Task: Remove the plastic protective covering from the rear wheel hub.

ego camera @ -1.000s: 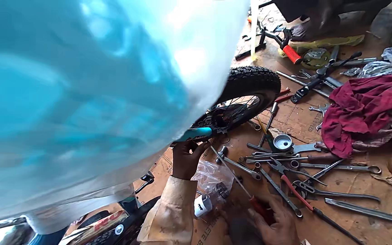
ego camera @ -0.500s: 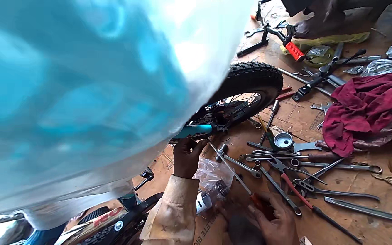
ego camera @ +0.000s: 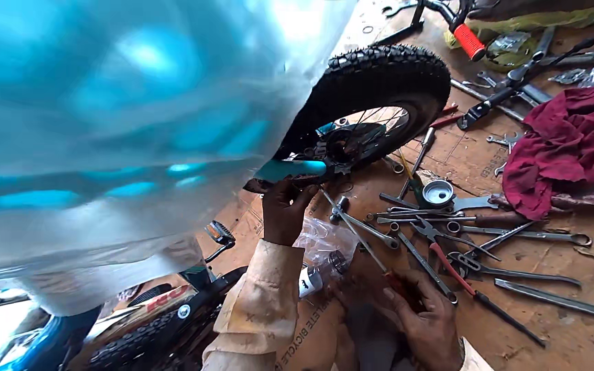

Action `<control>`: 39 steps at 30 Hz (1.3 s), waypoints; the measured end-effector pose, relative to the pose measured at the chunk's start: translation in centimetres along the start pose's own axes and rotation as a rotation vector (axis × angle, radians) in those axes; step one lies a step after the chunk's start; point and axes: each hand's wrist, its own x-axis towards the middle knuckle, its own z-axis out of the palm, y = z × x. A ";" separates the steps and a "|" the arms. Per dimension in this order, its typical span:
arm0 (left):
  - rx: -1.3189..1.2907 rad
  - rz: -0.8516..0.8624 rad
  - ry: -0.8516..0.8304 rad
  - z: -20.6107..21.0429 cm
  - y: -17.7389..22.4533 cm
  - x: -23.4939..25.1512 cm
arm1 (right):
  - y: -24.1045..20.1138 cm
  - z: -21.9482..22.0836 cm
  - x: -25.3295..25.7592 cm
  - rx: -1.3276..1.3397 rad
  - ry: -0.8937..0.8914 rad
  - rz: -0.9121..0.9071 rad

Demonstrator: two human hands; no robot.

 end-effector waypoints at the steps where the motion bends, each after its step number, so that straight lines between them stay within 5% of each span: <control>1: 0.001 -0.007 0.007 0.1 0.2 0.0 | -0.5 -0.2 0.0 0.178 -0.046 0.127; 4: 0.059 -0.221 -0.022 0.1 3.3 0.2 | -1.4 -1.5 0.7 1.051 -0.449 0.742; 6: 0.069 -0.069 0.015 0.0 1.0 0.2 | -1.0 -1.7 0.9 1.220 -0.592 0.821; 12: 0.049 0.008 0.001 -0.2 0.0 0.2 | -1.0 -0.2 0.4 0.016 -0.083 0.147; 14: 0.054 0.017 0.010 -0.1 0.1 0.2 | -1.2 -0.4 0.5 0.202 -0.086 0.272; 16: 0.064 0.014 0.012 -0.1 0.1 0.3 | -1.3 -1.2 0.9 0.795 -0.378 0.656; 18: 0.062 0.007 0.003 -0.2 0.1 0.2 | -0.6 -1.3 0.9 1.194 -0.597 0.835; 21: 0.069 0.019 -0.014 -0.3 0.2 0.4 | -1.0 -1.2 0.8 0.832 -0.521 0.619; 25: 0.111 0.037 0.008 -0.3 0.1 0.3 | -1.5 0.1 0.4 0.199 -0.079 0.293; 27: 0.114 0.054 0.025 -0.1 0.1 0.3 | -2.1 0.1 0.2 0.452 -0.101 0.489; 29: 0.097 0.077 0.038 0.0 0.0 0.3 | -1.9 -0.4 0.3 0.904 -0.353 0.797; 31: 0.075 0.091 0.043 0.2 -0.1 0.2 | -1.4 -0.4 0.1 1.106 -0.500 0.867; 36: 0.092 0.110 0.068 0.4 -0.1 0.1 | -1.5 0.5 -0.1 0.413 -0.218 0.384; 39: 0.088 0.117 0.072 0.4 -0.2 0.1 | -1.0 0.0 0.4 0.556 -0.253 0.530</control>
